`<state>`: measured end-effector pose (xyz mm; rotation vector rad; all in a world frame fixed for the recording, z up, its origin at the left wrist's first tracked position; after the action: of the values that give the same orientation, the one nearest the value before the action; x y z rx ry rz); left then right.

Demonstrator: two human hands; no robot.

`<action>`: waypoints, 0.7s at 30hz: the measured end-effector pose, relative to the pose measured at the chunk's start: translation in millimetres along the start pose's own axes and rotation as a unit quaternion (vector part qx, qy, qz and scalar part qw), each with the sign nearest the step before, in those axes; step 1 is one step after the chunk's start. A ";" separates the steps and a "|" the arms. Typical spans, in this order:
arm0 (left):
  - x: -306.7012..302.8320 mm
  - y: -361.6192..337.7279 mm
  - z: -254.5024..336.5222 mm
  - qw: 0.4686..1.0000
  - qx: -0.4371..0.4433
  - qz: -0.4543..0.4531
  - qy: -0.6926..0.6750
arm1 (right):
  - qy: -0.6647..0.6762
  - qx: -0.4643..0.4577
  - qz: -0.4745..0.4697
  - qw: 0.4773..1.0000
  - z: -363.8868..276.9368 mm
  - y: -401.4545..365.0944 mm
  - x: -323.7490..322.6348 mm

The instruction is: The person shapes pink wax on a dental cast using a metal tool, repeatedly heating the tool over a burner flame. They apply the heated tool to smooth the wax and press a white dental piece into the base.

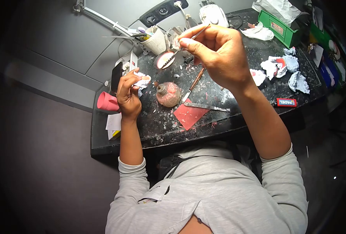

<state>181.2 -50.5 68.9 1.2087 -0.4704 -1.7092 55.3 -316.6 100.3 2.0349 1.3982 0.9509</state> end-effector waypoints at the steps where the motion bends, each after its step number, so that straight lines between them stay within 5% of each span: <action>1: 0.3 -0.5 1.1 1.000 0.000 -0.001 0.000 | 0.001 0.002 0.000 1.000 -0.5 0.0 0.5; 16: 5.1 -3.9 1.6 0.999 -0.013 -0.032 -0.040 | 0.000 -0.001 -0.001 1.000 4.0 -1.1 2.9; 21: 6.3 -10.2 -6.4 0.985 -0.106 -0.039 -0.128 | 0.000 0.001 0.001 1.000 2.5 -1.1 3.9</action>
<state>181.7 -49.8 55.4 0.8690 -0.3857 -1.9391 57.5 -312.5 99.0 2.0372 1.3975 0.9512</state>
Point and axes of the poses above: each hand's wrist, its own y-axis towards the middle knuckle, its own x-axis out of the palm, z = x × y, the point moved 2 cm from there along y, towards the middle knuckle, and after that the axes turned 13 degrees about -x, right-handed, at the moved point
